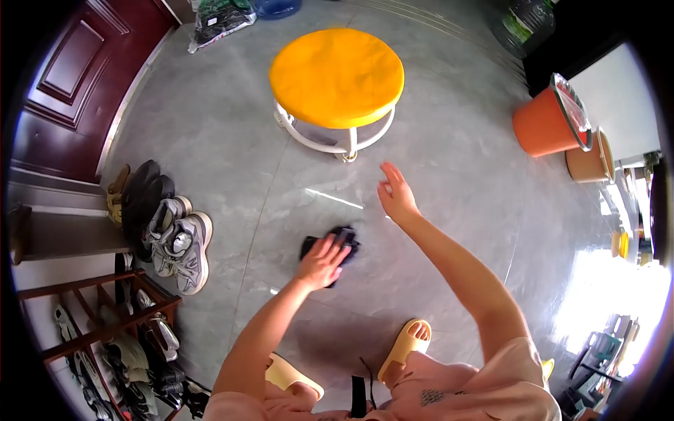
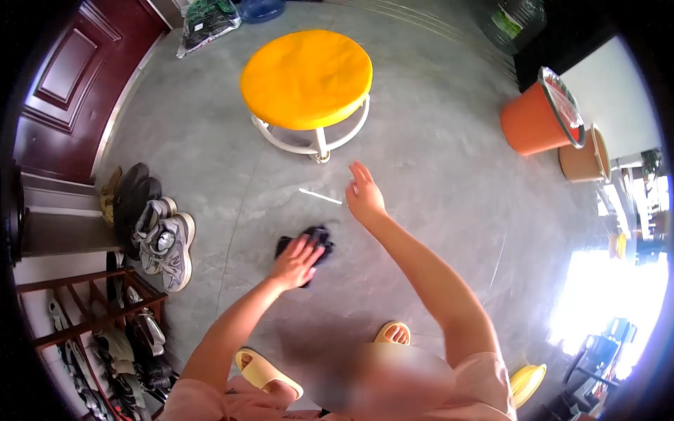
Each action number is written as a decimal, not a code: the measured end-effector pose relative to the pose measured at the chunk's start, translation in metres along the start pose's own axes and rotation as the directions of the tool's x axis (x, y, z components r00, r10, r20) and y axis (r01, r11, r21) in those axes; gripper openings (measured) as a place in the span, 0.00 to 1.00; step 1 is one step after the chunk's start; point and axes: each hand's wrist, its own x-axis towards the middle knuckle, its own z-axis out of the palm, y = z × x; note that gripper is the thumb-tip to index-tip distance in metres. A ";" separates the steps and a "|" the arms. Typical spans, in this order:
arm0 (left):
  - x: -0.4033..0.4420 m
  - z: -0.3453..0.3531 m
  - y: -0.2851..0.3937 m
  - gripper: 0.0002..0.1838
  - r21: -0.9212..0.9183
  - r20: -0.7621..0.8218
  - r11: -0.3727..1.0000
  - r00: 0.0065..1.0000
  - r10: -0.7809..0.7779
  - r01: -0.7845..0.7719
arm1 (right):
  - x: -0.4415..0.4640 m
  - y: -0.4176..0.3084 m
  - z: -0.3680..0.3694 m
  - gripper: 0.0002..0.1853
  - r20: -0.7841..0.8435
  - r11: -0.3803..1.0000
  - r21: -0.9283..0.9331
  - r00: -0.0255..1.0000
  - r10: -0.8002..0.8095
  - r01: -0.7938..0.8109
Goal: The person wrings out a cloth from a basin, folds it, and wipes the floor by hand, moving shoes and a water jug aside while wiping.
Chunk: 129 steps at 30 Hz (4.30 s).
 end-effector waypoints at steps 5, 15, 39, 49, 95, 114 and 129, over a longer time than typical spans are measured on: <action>-0.043 -0.008 -0.056 0.31 0.087 -0.054 0.887 0.891 -0.451 0.454 | 0.077 -0.045 0.002 0.28 0.161 0.947 -0.297 0.984 -0.078 0.123; -0.050 -0.037 -0.070 0.41 0.117 0.297 0.799 0.747 -0.596 0.590 | -0.064 0.011 -0.043 0.21 0.152 0.782 0.510 0.932 0.328 -0.359; -0.049 -0.049 -0.097 0.39 0.089 0.377 0.831 0.754 -0.538 0.549 | -0.086 -0.115 -0.018 0.16 0.191 0.987 -0.160 0.981 0.023 0.008; -0.078 -0.054 -0.061 0.35 0.112 0.651 0.786 0.553 -0.521 0.608 | -0.127 -0.135 -0.004 0.18 0.136 0.829 -0.350 0.852 0.506 -0.437; 0.179 -0.002 -0.013 0.38 -0.097 -0.037 0.916 0.918 -0.395 0.390 | -0.045 0.041 -0.062 0.15 0.258 0.530 0.500 0.702 0.664 -0.685; 0.084 -0.064 -0.210 0.43 0.126 0.399 0.703 0.614 -0.682 0.700 | 0.024 0.016 0.028 0.13 0.392 0.900 -0.109 0.813 0.430 -0.423; -0.045 -0.042 -0.290 0.41 -0.131 -0.013 0.050 0.049 -0.999 0.990 | 0.115 -0.099 0.153 0.40 0.172 0.561 -0.792 0.794 0.583 -0.240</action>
